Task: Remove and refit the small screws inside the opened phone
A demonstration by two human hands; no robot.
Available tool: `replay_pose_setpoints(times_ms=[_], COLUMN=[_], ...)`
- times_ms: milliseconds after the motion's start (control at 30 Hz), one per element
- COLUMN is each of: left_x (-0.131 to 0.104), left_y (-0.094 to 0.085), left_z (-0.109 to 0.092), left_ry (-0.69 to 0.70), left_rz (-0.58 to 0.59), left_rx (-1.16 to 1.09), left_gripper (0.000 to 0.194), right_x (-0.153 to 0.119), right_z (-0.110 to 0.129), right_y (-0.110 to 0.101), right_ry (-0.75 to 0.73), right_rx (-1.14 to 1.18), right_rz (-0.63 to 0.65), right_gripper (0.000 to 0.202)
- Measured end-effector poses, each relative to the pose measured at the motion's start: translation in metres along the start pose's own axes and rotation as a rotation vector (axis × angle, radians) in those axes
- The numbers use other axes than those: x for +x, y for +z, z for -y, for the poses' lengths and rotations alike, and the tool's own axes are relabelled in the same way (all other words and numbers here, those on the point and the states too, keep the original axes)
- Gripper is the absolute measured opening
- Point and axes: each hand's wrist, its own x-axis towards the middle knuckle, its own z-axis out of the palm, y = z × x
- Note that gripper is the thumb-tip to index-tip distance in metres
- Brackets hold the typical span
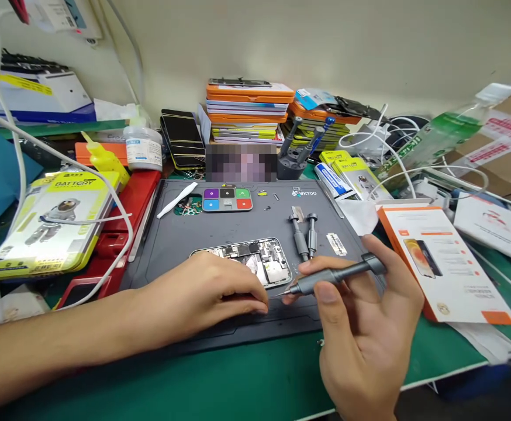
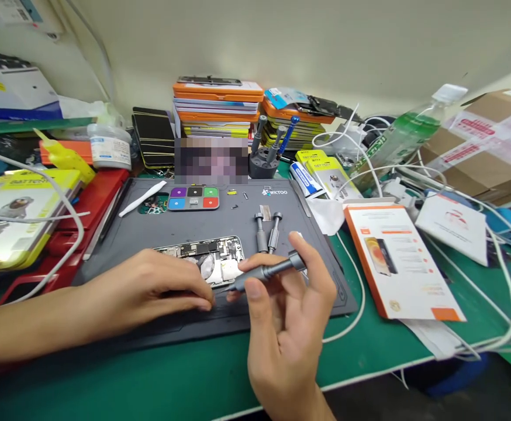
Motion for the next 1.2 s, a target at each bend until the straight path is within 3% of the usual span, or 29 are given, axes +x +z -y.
replay_pose_setpoints(times_ms=[467,1200], left_x=[0.0022,0.0032], left_y=[0.0001,-0.0022], left_z=[0.0021,0.0018], left_ry=[0.019,-0.006], left_rz=[0.006,0.040], left_rx=[0.002,0.000], left_gripper=[0.013,0.017], right_x=[-0.0033,0.0002], right_z=[-0.0052,-0.0028], right_y=[-0.0016,0.0025], right_ry=[-0.026,0.042], right_rx=[-0.042,0.041], right_rz=[0.080,0.028], right_gripper=[0.056,0.054])
